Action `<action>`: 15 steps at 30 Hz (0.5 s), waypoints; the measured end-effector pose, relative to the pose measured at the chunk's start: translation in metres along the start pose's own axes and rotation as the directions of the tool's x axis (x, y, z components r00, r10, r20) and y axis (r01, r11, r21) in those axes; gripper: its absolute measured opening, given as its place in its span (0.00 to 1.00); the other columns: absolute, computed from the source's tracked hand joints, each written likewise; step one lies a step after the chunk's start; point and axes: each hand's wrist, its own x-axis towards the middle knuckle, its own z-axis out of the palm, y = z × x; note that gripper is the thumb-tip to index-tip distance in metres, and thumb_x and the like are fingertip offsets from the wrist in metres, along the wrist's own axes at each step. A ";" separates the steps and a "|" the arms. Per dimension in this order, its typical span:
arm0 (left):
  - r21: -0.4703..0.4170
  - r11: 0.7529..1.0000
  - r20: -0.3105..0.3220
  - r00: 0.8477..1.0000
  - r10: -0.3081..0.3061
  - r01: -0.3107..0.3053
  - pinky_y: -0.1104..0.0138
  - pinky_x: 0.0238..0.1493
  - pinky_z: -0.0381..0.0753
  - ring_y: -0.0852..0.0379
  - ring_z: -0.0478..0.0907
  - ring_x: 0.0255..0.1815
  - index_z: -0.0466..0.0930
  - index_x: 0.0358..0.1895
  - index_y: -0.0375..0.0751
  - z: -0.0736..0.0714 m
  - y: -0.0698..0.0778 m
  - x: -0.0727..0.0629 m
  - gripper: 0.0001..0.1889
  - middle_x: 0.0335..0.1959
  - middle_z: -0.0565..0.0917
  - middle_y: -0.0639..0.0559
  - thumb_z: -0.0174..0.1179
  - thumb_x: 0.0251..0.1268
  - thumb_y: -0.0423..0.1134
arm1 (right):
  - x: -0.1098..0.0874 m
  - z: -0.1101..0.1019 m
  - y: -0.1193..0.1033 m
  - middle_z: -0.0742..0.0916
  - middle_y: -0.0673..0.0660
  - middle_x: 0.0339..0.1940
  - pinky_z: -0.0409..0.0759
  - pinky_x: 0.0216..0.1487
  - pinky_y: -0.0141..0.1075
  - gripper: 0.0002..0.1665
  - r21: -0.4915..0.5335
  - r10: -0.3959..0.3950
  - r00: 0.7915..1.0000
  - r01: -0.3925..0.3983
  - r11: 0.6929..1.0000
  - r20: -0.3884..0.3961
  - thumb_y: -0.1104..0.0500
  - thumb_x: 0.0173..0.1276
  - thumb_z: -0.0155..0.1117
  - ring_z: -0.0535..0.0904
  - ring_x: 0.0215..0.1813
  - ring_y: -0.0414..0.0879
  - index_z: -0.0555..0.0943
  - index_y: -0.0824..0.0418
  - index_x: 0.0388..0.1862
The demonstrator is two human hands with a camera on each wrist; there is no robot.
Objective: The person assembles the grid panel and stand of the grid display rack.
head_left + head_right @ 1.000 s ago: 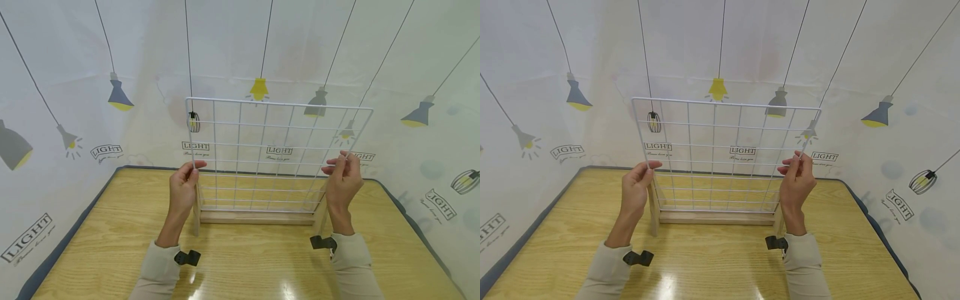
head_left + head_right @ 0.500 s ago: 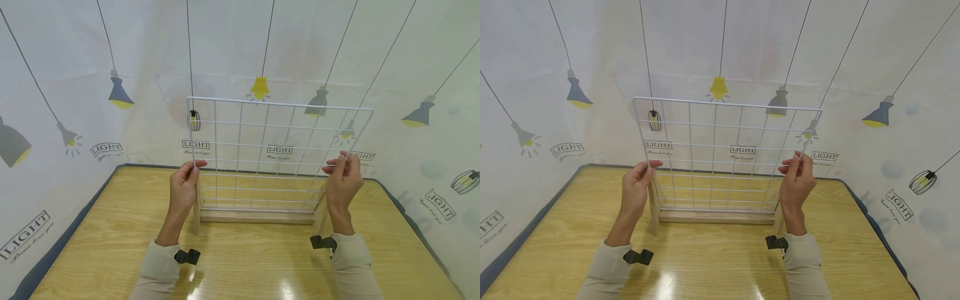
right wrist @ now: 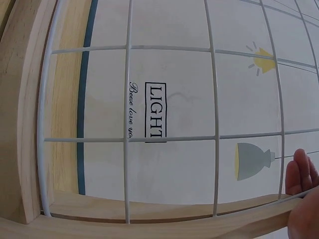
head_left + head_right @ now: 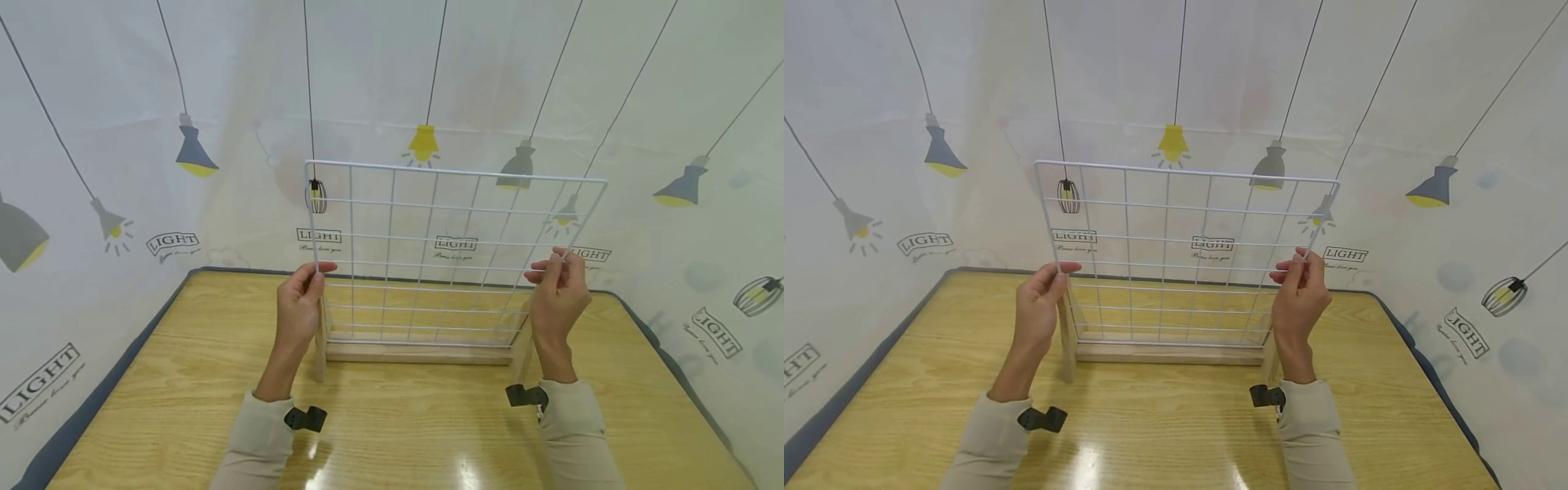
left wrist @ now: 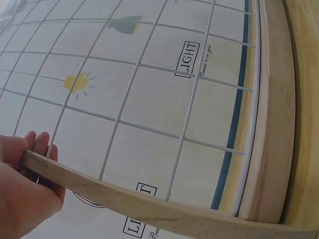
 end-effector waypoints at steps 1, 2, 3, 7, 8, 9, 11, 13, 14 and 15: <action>0.000 1.000 0.000 1.000 0.001 -0.001 0.71 0.31 0.60 0.60 0.58 0.28 0.80 0.50 0.27 0.000 0.000 0.000 0.12 0.27 0.67 0.50 0.47 0.76 0.26 | 0.000 0.000 0.001 0.85 0.47 0.24 0.81 0.30 0.22 0.11 0.001 -0.002 1.000 0.002 1.000 0.002 0.61 0.78 0.51 0.82 0.23 0.29 0.81 0.64 0.44; 0.000 1.000 0.001 1.000 0.003 -0.003 0.71 0.31 0.60 0.60 0.59 0.28 0.80 0.50 0.27 0.000 0.000 0.000 0.12 0.27 0.67 0.49 0.47 0.76 0.26 | 0.000 0.000 0.001 0.84 0.44 0.24 0.81 0.30 0.22 0.11 0.001 -0.005 1.000 0.005 1.000 0.003 0.61 0.78 0.50 0.82 0.23 0.29 0.81 0.61 0.43; 0.001 1.000 0.002 1.000 0.004 -0.004 0.71 0.32 0.61 0.60 0.59 0.28 0.80 0.50 0.27 0.000 0.000 0.000 0.12 0.28 0.67 0.49 0.47 0.76 0.26 | 0.000 0.000 0.001 0.84 0.44 0.24 0.81 0.30 0.22 0.11 -0.001 -0.006 1.000 0.006 1.000 0.003 0.61 0.78 0.51 0.81 0.23 0.29 0.81 0.62 0.43; 0.003 1.000 0.003 1.000 0.003 -0.003 0.71 0.33 0.62 0.59 0.60 0.29 0.80 0.50 0.27 0.000 0.000 0.000 0.12 0.29 0.68 0.49 0.47 0.76 0.27 | 0.000 0.000 0.002 0.84 0.40 0.24 0.81 0.29 0.22 0.12 -0.018 -0.016 1.000 0.016 1.000 0.000 0.60 0.78 0.50 0.81 0.23 0.28 0.81 0.64 0.43; 0.005 1.000 0.003 1.000 0.004 -0.004 0.71 0.32 0.61 0.59 0.60 0.29 0.80 0.50 0.27 0.000 0.000 0.000 0.12 0.28 0.68 0.50 0.47 0.76 0.27 | 0.000 0.000 0.002 0.84 0.40 0.24 0.80 0.29 0.21 0.12 -0.022 -0.016 1.000 0.016 1.000 -0.001 0.60 0.78 0.50 0.81 0.23 0.28 0.81 0.64 0.43; 0.007 1.000 0.002 1.000 0.005 -0.005 0.71 0.32 0.61 0.59 0.60 0.29 0.80 0.50 0.27 0.000 0.000 0.000 0.12 0.28 0.68 0.49 0.47 0.77 0.27 | 0.000 0.000 0.002 0.84 0.40 0.24 0.80 0.30 0.21 0.13 -0.028 -0.016 1.000 0.016 0.999 -0.002 0.60 0.78 0.50 0.81 0.23 0.28 0.81 0.65 0.44; 0.008 1.000 0.003 1.000 0.009 -0.009 0.71 0.32 0.61 0.59 0.60 0.29 0.80 0.50 0.27 0.000 -0.001 0.000 0.12 0.28 0.67 0.49 0.47 0.77 0.27 | 0.000 -0.001 0.002 0.83 0.39 0.24 0.80 0.30 0.21 0.13 -0.034 -0.018 1.000 0.018 0.999 -0.001 0.60 0.78 0.50 0.81 0.23 0.28 0.81 0.65 0.43; 0.009 1.000 0.004 1.000 0.014 -0.014 0.71 0.32 0.61 0.59 0.60 0.28 0.81 0.50 0.27 0.000 -0.001 0.000 0.12 0.28 0.67 0.49 0.47 0.77 0.27 | -0.001 -0.001 0.002 0.84 0.42 0.24 0.80 0.30 0.21 0.14 -0.039 -0.018 1.000 0.018 0.999 0.001 0.60 0.78 0.50 0.81 0.23 0.28 0.80 0.69 0.44; 0.010 1.000 0.004 1.000 0.016 -0.016 0.71 0.32 0.61 0.59 0.60 0.28 0.81 0.50 0.27 0.000 -0.001 0.000 0.12 0.28 0.67 0.49 0.47 0.76 0.27 | -0.001 -0.001 0.002 0.84 0.43 0.24 0.80 0.30 0.21 0.14 -0.042 -0.018 1.000 0.018 0.999 0.001 0.60 0.78 0.50 0.81 0.23 0.28 0.80 0.70 0.44; 0.011 1.000 0.003 1.000 0.018 -0.018 0.72 0.32 0.61 0.59 0.60 0.28 0.81 0.50 0.27 0.000 -0.001 0.000 0.12 0.28 0.67 0.49 0.47 0.76 0.27 | -0.001 -0.001 0.002 0.84 0.45 0.24 0.80 0.30 0.21 0.15 -0.043 -0.017 1.000 0.017 0.999 0.002 0.60 0.78 0.50 0.81 0.23 0.28 0.79 0.71 0.44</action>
